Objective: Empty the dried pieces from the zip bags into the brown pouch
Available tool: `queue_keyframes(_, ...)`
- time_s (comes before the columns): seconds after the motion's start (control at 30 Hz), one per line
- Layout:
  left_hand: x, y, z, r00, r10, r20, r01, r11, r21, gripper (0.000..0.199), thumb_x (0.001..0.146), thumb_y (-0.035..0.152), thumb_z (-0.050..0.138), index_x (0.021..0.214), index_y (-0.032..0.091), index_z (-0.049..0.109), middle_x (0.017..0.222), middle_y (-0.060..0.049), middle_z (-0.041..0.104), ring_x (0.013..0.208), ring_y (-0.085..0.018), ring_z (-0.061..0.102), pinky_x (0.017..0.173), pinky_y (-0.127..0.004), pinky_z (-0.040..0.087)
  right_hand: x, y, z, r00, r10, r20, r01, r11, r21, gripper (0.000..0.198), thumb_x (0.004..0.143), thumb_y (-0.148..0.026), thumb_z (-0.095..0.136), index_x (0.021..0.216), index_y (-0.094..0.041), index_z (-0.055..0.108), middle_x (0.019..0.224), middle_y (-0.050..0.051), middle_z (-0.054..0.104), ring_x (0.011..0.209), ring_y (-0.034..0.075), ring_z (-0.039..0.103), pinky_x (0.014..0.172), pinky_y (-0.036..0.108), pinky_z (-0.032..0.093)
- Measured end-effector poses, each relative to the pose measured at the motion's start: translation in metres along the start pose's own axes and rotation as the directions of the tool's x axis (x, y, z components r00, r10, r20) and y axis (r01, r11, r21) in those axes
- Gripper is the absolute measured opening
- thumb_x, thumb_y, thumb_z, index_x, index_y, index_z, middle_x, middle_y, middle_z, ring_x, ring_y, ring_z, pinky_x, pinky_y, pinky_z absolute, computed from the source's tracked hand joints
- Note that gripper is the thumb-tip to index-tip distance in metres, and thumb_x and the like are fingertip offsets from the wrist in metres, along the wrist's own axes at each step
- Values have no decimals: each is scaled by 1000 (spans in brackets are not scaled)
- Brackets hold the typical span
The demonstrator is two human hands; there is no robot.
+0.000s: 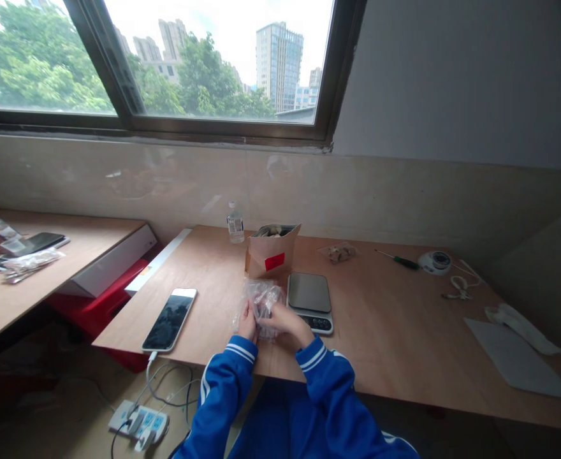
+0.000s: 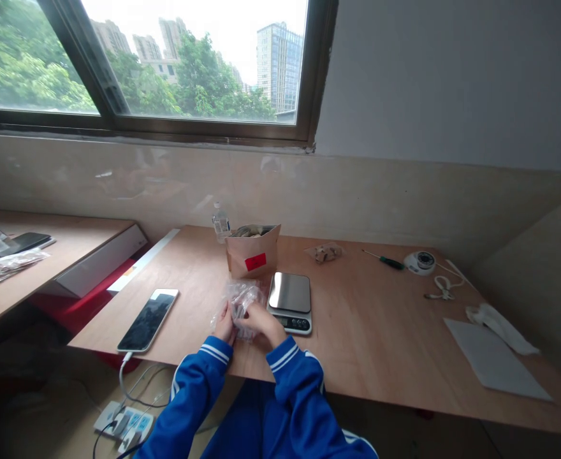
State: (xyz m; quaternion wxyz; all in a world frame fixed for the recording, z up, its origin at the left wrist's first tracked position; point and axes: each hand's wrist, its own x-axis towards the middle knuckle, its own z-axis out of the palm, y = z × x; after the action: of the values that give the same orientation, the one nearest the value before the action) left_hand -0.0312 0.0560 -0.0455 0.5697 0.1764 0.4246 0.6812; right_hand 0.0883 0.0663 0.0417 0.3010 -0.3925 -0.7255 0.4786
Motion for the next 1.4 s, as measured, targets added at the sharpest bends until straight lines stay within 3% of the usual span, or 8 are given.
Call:
queue_keyframes(0.13, -7, 6, 7, 1000, 6, 28, -6, 1000, -3, 40, 71, 41, 72, 101, 17, 68, 110, -10, 70, 110, -25, 61, 104, -38, 41, -1, 5, 4, 998, -63, 31, 63, 998, -13, 36, 67, -10, 61, 101, -20, 63, 98, 3, 67, 91, 21, 61, 86, 33, 46)
queue_keyframes(0.37, -13, 14, 13, 997, -29, 73, 30, 1000, -7, 38, 78, 39, 65, 105, 13, 68, 106, -13, 71, 109, -27, 62, 100, -40, 45, -5, 15, 10, 993, 30, -112, -16, 992, 125, 12, 74, -22, 58, 83, -17, 64, 84, 3, 67, 80, 18, 61, 78, 30, 47)
queue_keyframes(0.47, -12, 14, 12, 996, -33, 87, 34, 999, -7, 40, 75, 39, 66, 104, 11, 68, 104, -13, 71, 110, -28, 61, 100, -41, 45, -6, 14, 10, 973, 128, -191, -93, 979, 179, 13, 69, -23, 61, 79, -16, 64, 78, 3, 68, 74, 19, 62, 71, 30, 48)
queue_keyframes(0.63, -11, 11, 11, 994, -51, 102, 50, 999, 11, 46, 69, 44, 72, 100, 11, 69, 98, -15, 72, 107, -30, 63, 96, -44, 47, -10, 17, 13, 914, 312, -261, -185, 890, 417, 26, 67, -35, 65, 79, -12, 66, 76, 7, 69, 66, 20, 62, 59, 28, 47)
queue_keyframes(0.9, -10, 12, 9, 994, -68, 83, 67, 998, 18, 43, 70, 45, 71, 100, 14, 70, 109, -13, 70, 108, -27, 62, 97, -40, 47, -8, 23, 25, 846, 343, -408, -184, 906, 381, 32, 63, -40, 67, 80, -13, 66, 81, 10, 71, 76, 26, 64, 69, 35, 49)
queue_keyframes(1.0, -10, 14, 9, 989, -123, 77, 120, 992, 43, 42, 70, 44, 72, 98, 13, 71, 108, -15, 70, 99, -26, 66, 90, -38, 51, -4, 21, 22, 826, 324, -461, -123, 902, 413, 30, 67, -41, 63, 83, -15, 64, 86, 11, 71, 82, 26, 65, 74, 36, 50)
queue_keyframes(1.17, -13, 15, 10, 984, -147, 99, 142, 988, 58, 43, 59, 37, 82, 92, 12, 72, 96, -13, 73, 83, -21, 69, 78, -31, 53, 2, 15, 15, 833, 273, -482, -60, 910, 411, 32, 70, -39, 59, 92, -17, 59, 96, 11, 67, 88, 23, 63, 82, 36, 48)
queue_keyframes(1.4, -16, 17, 13, 982, -127, 139, 115, 990, 87, 45, 54, 42, 83, 84, 10, 72, 83, -11, 73, 77, -20, 68, 73, -31, 52, 1, 10, 12, 883, 241, -403, -86, 927, 366, 33, 66, -40, 66, 89, -18, 60, 87, 6, 66, 78, 22, 61, 75, 35, 48)
